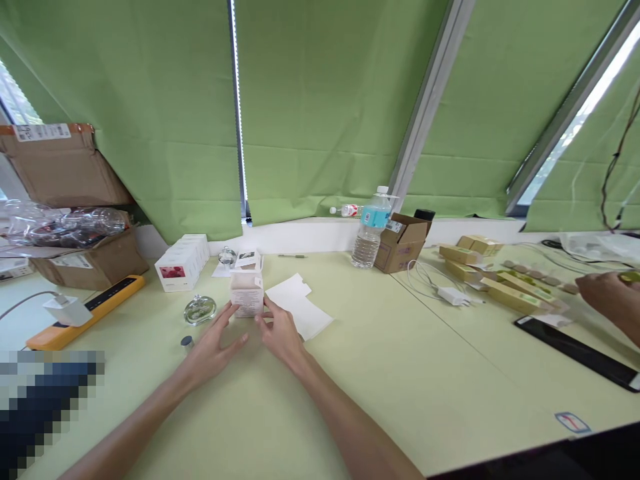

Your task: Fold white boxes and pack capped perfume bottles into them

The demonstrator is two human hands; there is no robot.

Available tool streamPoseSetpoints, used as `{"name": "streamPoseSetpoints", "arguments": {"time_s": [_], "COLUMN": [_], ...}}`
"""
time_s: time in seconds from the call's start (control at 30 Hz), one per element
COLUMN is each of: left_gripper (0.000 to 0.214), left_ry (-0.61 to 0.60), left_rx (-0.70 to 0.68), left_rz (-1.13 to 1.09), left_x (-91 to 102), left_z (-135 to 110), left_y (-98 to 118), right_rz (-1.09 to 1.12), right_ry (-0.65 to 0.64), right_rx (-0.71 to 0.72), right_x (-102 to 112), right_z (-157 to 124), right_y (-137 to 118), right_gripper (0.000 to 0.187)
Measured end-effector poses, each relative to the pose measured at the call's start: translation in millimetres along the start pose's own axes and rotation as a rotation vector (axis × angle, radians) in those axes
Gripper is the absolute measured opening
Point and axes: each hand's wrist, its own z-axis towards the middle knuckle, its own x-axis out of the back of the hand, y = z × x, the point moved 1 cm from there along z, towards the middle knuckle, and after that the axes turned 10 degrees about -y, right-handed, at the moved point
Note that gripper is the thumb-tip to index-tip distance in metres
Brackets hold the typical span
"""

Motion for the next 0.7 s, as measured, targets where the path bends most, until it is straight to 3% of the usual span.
{"name": "streamPoseSetpoints", "arguments": {"time_s": [0.27, 0.5, 0.7], "left_gripper": [0.067, 0.07, 0.069], "left_ry": [-0.011, -0.009, -0.027], "left_rx": [0.026, 0.037, 0.072], "left_rz": [0.011, 0.024, 0.008], "left_x": [1.7, 0.2, 0.7], "left_z": [-0.1, 0.1, 3.0], "left_y": [-2.3, -6.8, -9.8], "right_rz": [0.069, 0.071, 0.0], "right_ry": [-0.118, -0.209, -0.214], "right_rx": [-0.065, -0.136, -0.131], "right_x": [1.8, -2.3, -4.5], "right_z": [-0.3, 0.5, 1.0], "right_y": [0.7, 0.9, -1.0], "right_gripper": [0.054, 0.073, 0.065]}}
